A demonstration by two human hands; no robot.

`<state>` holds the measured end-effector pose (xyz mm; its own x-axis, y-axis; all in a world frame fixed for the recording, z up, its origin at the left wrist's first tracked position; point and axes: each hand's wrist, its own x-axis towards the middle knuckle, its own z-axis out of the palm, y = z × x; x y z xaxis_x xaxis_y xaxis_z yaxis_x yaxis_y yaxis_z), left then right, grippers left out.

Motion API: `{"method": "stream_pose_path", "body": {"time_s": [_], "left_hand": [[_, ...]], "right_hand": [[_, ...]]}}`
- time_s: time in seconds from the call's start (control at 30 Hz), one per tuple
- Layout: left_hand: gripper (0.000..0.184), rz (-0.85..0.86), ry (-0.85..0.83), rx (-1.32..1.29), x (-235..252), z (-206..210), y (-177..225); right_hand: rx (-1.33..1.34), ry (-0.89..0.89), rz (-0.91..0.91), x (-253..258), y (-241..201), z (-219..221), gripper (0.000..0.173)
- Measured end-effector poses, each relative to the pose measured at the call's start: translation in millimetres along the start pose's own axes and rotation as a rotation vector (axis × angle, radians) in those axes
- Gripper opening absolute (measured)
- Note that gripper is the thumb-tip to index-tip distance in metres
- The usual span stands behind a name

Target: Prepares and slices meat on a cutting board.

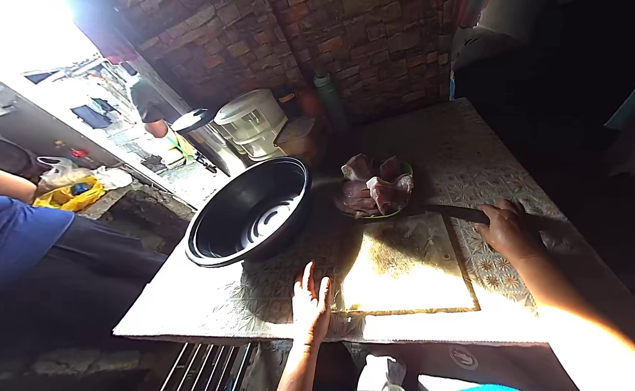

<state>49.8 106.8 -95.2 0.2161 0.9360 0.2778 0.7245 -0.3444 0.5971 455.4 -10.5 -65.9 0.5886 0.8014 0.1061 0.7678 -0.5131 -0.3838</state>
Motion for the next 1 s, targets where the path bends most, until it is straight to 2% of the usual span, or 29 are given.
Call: {"method": "stream_pose_path", "body": {"time_s": [0.23, 0.6, 0.73, 0.8, 1.0], "left_hand": [[0.073, -0.02, -0.024, 0.053, 1, 0, 4], [0.065, -0.007, -0.051, 0.092, -2, -1, 6], [0.064, -0.006, -0.082, 0.09, -2, -3, 9], [0.063, -0.013, -0.106, 0.069, -3, -5, 8], [0.059, 0.086, -0.123, 0.083, -3, -5, 1]], "right_hand": [[-0.035, -0.079, -0.005, -6, -8, -2, 0.035], [-0.231, -0.118, -0.053, -6, -22, 4, 0.031], [-0.241, -0.192, -0.013, -1, -27, -5, 0.039], [-0.251, -0.163, 0.009, -3, -30, -3, 0.042], [-0.266, -0.095, 0.035, -6, -35, 7, 0.033]]}}
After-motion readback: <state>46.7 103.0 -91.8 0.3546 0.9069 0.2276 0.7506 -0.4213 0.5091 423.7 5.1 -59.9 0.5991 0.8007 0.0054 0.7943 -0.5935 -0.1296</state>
